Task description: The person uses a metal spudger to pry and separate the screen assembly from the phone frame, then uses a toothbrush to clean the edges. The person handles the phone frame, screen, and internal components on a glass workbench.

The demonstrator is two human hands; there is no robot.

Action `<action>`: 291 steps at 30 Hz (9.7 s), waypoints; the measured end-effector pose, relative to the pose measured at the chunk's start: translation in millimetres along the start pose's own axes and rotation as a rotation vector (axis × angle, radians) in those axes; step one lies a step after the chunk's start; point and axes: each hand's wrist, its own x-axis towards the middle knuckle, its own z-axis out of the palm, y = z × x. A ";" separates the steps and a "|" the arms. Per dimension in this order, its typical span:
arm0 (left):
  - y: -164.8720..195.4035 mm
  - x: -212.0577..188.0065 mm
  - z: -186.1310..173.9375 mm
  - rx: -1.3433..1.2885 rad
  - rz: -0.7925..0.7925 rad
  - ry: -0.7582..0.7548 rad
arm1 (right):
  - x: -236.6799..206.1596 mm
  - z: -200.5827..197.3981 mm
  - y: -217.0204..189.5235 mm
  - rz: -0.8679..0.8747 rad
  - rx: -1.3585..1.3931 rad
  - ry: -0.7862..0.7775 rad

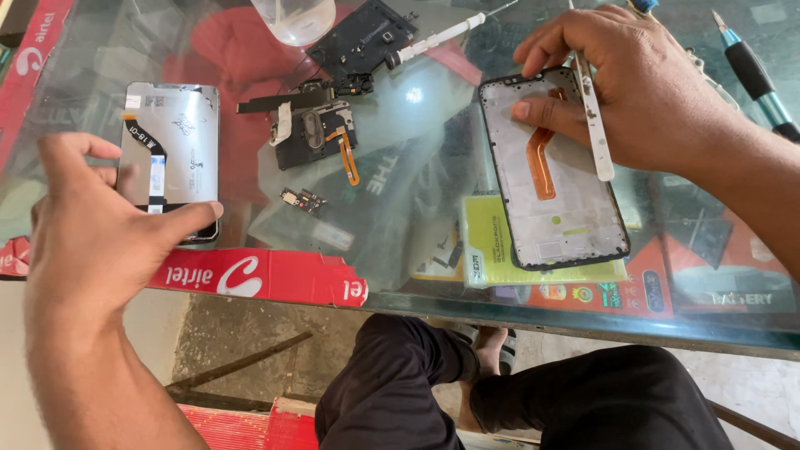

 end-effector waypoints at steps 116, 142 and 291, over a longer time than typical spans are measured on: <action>244.6 30.5 95.8 -1.170 0.785 -0.566 | -7.1 -29.8 9.9 0.376 1.009 0.517; 233.3 50.6 104.9 -1.601 0.633 -0.823 | 4.2 -19.7 16.7 0.138 0.129 -0.095; 233.4 47.9 126.8 -1.361 0.676 -0.899 | -13.7 -19.5 29.7 0.364 1.279 0.397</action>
